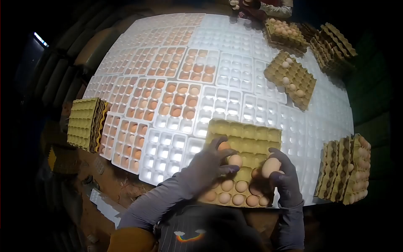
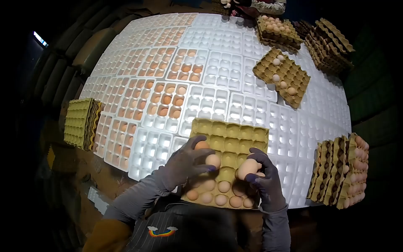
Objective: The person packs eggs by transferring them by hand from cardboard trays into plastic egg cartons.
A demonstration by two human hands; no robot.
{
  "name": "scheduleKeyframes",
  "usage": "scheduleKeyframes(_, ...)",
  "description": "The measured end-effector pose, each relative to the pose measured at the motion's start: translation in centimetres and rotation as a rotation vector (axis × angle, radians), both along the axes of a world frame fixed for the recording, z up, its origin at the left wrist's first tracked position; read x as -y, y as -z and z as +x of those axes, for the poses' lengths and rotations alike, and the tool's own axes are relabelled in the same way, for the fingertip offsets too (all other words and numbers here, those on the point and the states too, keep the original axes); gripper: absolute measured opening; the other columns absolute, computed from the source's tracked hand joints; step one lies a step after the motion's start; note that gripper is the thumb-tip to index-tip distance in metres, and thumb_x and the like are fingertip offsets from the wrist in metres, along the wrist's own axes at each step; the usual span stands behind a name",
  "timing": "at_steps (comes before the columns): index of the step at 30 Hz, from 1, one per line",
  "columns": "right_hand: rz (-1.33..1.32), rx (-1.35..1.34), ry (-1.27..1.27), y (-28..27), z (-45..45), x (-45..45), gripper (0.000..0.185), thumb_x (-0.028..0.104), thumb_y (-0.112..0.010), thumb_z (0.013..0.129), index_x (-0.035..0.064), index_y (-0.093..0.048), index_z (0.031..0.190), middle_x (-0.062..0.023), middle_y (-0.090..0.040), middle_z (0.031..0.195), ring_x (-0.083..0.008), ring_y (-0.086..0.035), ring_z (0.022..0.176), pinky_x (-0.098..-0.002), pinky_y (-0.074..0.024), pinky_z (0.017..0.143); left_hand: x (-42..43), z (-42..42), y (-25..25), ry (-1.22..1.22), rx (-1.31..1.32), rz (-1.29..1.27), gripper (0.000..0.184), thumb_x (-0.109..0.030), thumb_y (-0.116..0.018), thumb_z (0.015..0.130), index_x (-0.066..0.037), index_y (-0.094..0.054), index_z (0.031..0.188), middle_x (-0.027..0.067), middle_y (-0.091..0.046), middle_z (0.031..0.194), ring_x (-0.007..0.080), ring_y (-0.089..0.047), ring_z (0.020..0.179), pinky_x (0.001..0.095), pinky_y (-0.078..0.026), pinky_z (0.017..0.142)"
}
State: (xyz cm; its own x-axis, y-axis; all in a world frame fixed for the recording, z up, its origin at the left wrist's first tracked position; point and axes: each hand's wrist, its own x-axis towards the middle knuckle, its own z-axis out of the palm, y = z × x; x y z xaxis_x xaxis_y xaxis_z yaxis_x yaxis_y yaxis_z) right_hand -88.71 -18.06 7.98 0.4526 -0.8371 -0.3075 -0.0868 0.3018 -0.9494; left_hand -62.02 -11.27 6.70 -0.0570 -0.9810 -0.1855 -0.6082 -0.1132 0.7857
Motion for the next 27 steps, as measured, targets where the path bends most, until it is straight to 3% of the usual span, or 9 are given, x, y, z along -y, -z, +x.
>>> scheduleKeyframes(1,-0.07,-0.098,-0.045,-0.6,2.6,0.1,0.058,0.02,-0.088,0.068,0.0045,-0.065,0.119,-0.0135,-0.053,0.14,-0.0263,-0.052,0.131,-0.0379,-0.0424,0.105,-1.7,2.7,1.5,-0.088,0.006,-0.079,0.05,-0.036,-0.083,0.082,-0.011,-0.069,0.123,0.0189,-0.047,0.143,0.0366,-0.06,0.119,0.0444,-0.053,0.099)
scheduleKeyframes(5,-0.412,-0.323,-0.361,0.3,15.7,0.5,0.054,0.025,-0.087,0.073,0.0145,-0.063,0.12,-0.0166,-0.048,0.143,-0.0361,-0.049,0.134,-0.0447,-0.0477,0.103,-4.5,14.6,4.0,-0.446,0.239,0.033,0.045,-0.031,-0.081,0.084,-0.008,-0.069,0.12,0.0187,-0.046,0.14,0.0316,-0.066,0.105,0.0439,-0.055,0.093)
scheduleKeyframes(9,-0.989,-0.689,-0.519,8.4,26.7,2.6,0.057,0.026,-0.08,0.078,0.0134,-0.055,0.128,-0.02,-0.04,0.151,-0.0402,-0.047,0.13,-0.0497,-0.0489,0.1,-2.1,23.5,9.2,-0.467,0.498,-0.167,0.044,-0.033,-0.081,0.084,-0.011,-0.068,0.12,0.0156,-0.043,0.144,0.0327,-0.061,0.114,0.0434,-0.054,0.095)
scheduleKeyframes(11,-1.024,-0.842,-0.561,10.3,29.5,3.3,0.05,0.02,-0.074,0.081,0.0104,-0.056,0.126,-0.0205,-0.04,0.149,-0.0386,-0.049,0.126,-0.0499,-0.05,0.097,-0.7,25.4,12.6,-0.373,0.657,-0.132,0.044,-0.033,-0.08,0.084,-0.013,-0.068,0.122,0.0142,-0.043,0.144,0.0335,-0.06,0.116,0.0434,-0.054,0.095)
scheduleKeyframes(15,-1.079,-0.766,-0.573,11.8,31.9,2.9,0.043,0.014,-0.069,0.083,0.0107,-0.058,0.124,-0.0198,-0.046,0.142,-0.0357,-0.055,0.119,-0.0468,-0.0529,0.091,-2.3,25.9,11.9,-0.416,0.337,-0.321,0.042,-0.021,-0.078,0.085,-0.015,-0.067,0.125,0.0142,-0.05,0.139,0.0348,-0.062,0.114,0.046,-0.053,0.097)
scheduleKeyframes(16,-1.028,-0.75,-0.606,11.8,33.0,2.4,0.043,0.012,-0.066,0.084,0.0123,-0.058,0.126,-0.0193,-0.05,0.136,-0.0345,-0.061,0.111,-0.0446,-0.0543,0.087,-3.5,25.2,9.9,-0.503,0.162,-0.126,0.038,-0.019,-0.075,0.088,-0.013,-0.068,0.125,0.0147,-0.053,0.136,0.0339,-0.063,0.114,0.0447,-0.052,0.098)
scheduleKeyframes(19,-0.848,-0.868,-0.779,12.5,36.0,1.2,0.048,0.013,-0.067,0.084,0.0149,-0.058,0.131,-0.0164,-0.055,0.129,-0.0311,-0.067,0.098,-0.0449,-0.0549,0.085,-5.7,24.8,10.6,-0.347,0.303,0.08,0.038,-0.017,-0.074,0.089,-0.01,-0.067,0.125,0.0151,-0.057,0.13,0.034,-0.063,0.115,0.0429,-0.053,0.095)
scheduleKeyframes(22,-0.976,-0.789,-0.539,15.4,34.9,0.8,0.044,0.018,-0.067,0.089,0.0145,-0.058,0.132,-0.0141,-0.06,0.117,-0.0305,-0.067,0.097,-0.0445,-0.0546,0.085,-7.2,24.5,10.9,-0.384,0.287,-0.087,0.043,-0.018,-0.073,0.09,-0.012,-0.062,0.131,0.0154,-0.059,0.126,0.0331,-0.063,0.111,0.0438,-0.051,0.095)
scheduleKeyframes(27,-0.64,-0.45,0.08,15.1,33.4,-4.9,0.046,0.007,-0.063,0.091,0.0087,-0.055,0.136,-0.0168,-0.061,0.113,-0.038,-0.062,0.102,-0.045,-0.0505,0.09,-7.0,20.4,13.7,-0.515,0.012,-0.317,0.043,-0.006,-0.063,0.093,-0.005,-0.056,0.135,0.0174,-0.058,0.122,0.0367,-0.052,0.12,0.0467,-0.04,0.105)
